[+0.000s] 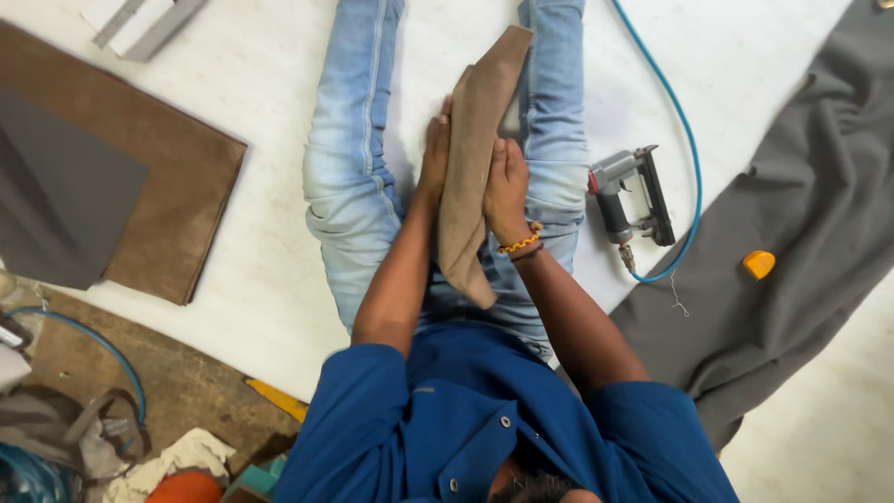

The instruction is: The person sits on the workshop floor and covers a square wooden panel with fabric. They lay the fabric over the panel, fold the edges over the back, press the fabric taut, and use a pneumatic nail gun to staple the fabric to the panel, working around the sides.

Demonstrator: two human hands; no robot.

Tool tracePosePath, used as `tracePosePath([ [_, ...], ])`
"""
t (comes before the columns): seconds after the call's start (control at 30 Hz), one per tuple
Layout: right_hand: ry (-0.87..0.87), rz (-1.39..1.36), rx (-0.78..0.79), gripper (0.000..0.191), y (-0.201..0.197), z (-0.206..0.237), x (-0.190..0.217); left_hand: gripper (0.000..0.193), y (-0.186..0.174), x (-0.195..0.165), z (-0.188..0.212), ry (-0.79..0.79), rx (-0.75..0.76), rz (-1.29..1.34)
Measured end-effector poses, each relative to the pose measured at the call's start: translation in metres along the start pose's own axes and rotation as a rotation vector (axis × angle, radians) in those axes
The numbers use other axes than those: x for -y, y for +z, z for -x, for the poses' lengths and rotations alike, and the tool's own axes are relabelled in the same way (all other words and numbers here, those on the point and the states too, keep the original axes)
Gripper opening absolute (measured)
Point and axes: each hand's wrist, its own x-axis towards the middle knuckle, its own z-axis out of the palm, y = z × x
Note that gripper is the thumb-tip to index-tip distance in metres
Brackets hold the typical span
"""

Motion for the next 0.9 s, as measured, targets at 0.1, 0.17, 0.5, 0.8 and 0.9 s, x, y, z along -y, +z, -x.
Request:
tracePosePath([
  [0.1, 0.045, -0.049, -0.013, 0.033, 0.010, 0.000, -0.003, 0.072, 0.003, -0.018, 0.019, 0.064, 0.162, 0.068],
  [0.17, 0.082, -0.082, -0.012, 0.031, 0.012, 0.004, -0.007, 0.072, 0.003, -0.028, 0.048, 0.113, 0.189, 0.033],
  [0.5, 0.090, -0.160, 0.026, 0.030, 0.016, 0.011, -0.018, 0.074, -0.011, -0.069, 0.078, 0.405, 0.317, -0.606],
  [0.8, 0.067, -0.276, -0.029, 0.024, 0.020, 0.012, -0.020, 0.074, 0.019, -0.079, 0.014, 0.524, 0.260, -0.645],
  [0.9, 0.023, -0.453, 0.004, 0.022, 0.020, 0.010, -0.027, 0.078, 0.029, -0.094, 0.037, 0.616, 0.220, -0.833],
])
